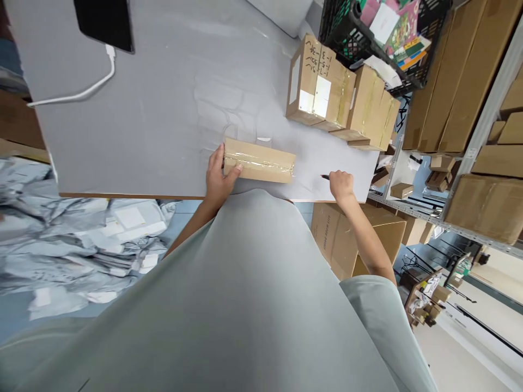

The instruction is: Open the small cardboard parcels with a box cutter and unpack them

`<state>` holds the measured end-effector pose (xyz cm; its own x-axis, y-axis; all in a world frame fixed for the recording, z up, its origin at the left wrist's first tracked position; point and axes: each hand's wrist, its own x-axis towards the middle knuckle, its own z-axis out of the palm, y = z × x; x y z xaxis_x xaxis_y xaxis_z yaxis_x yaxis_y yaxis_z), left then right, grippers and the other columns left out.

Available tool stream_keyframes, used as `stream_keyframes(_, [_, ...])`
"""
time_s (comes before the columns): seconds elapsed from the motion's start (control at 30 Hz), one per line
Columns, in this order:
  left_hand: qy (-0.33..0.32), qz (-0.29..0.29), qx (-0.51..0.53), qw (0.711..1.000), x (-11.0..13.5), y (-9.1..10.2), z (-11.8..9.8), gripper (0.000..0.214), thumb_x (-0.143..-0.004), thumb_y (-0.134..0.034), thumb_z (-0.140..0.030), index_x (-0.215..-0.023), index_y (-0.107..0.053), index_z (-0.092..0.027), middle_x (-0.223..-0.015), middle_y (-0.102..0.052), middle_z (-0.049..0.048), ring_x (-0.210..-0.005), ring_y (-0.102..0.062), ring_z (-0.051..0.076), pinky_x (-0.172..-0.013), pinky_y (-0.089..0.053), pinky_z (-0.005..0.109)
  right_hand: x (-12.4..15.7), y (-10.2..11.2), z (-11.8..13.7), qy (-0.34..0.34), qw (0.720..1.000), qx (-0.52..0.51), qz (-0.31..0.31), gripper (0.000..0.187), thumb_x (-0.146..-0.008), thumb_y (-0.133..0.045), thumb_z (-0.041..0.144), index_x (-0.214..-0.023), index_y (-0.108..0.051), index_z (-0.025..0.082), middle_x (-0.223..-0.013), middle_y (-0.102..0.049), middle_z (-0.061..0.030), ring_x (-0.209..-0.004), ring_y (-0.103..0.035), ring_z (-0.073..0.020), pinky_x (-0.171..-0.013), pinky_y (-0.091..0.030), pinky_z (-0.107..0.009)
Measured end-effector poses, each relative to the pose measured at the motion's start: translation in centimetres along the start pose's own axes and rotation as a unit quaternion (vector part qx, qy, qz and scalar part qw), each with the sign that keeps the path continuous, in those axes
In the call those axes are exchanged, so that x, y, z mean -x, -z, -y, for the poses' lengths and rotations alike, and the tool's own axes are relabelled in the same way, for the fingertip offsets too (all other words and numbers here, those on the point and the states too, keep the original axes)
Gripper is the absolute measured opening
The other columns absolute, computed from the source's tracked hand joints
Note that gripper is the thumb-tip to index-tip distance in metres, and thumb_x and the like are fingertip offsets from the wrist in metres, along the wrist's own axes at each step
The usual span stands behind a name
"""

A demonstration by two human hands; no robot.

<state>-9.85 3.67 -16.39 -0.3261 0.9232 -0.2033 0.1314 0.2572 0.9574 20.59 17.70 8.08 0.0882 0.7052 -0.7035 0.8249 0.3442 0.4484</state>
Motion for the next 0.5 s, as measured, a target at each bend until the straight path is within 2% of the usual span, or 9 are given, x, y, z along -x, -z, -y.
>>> stream_keyframes(0.1, [0.005, -0.007, -0.019, 1.000, 0.1, 0.0, -0.1, 0.099, -0.098, -0.073, -0.075, -0.179, -0.041, -0.028, -0.180, -0.046, 0.0190, -0.170, -0.044, 0.038, -0.142, -0.034, 0.056, -0.6, -3.7, -2.3, -0.008, 0.996, -0.090, -0.008, 0.037, -0.115, -0.057, 0.031, -0.144, -0.080, 0.022, -0.131, -0.084, -0.0205, -0.120, -0.079, -0.0352, -0.097, -0.056, -0.040])
stream_keyframes(0.2, [-0.004, -0.012, -0.075, 0.997, 0.1, 0.4, -0.7, 0.105, -0.097, -0.073, -0.077, -0.181, -0.037, -0.025, -0.184, -0.039, 0.0212, -0.175, -0.035, 0.039, -0.144, -0.027, 0.059, -0.9, -8.0, -2.3, -0.003, 0.971, -0.238, -0.040, 0.042, -0.116, -0.053, 0.037, -0.150, -0.075, 0.026, -0.129, -0.086, -0.0157, -0.119, -0.079, -0.0351, -0.097, -0.056, -0.040])
stream_keyframes(0.33, [-0.037, 0.008, -0.197, 0.980, -0.1, 1.1, -3.5, 0.097, -0.100, -0.070, -0.068, -0.179, -0.039, -0.022, -0.189, -0.031, 0.0213, -0.180, -0.021, 0.040, -0.146, -0.016, 0.062, -1.8, -13.1, 1.5, 0.000, 0.899, -0.432, -0.066, 0.044, -0.113, -0.051, 0.039, -0.145, -0.076, 0.021, -0.114, -0.088, -0.0142, -0.104, -0.080, -0.0339, -0.092, -0.056, -0.038])
stream_keyframes(0.4, [-0.063, 0.050, -0.259, 0.963, -0.6, 0.8, -5.6, 0.092, -0.100, -0.072, -0.057, -0.178, -0.040, -0.022, -0.189, -0.031, 0.0200, -0.180, -0.019, 0.039, -0.146, -0.014, 0.062, -2.4, -14.7, 3.9, 0.006, 0.854, -0.515, -0.071, 0.042, -0.112, -0.051, 0.041, -0.134, -0.079, 0.020, -0.103, -0.087, -0.0125, -0.092, -0.080, -0.0316, -0.088, -0.057, -0.037])
stream_keyframes(0.5, [-0.105, 0.143, -0.339, 0.924, -1.6, -1.1, -8.6, 0.088, -0.096, -0.072, -0.040, -0.177, -0.042, -0.022, -0.188, -0.035, 0.0185, -0.180, -0.019, 0.039, -0.147, -0.008, 0.064, -3.0, -15.9, 6.8, 0.014, 0.786, -0.614, -0.070, 0.040, -0.110, -0.052, 0.045, -0.123, -0.080, 0.019, -0.098, -0.085, -0.0107, -0.080, -0.078, -0.0283, -0.081, -0.057, -0.035])
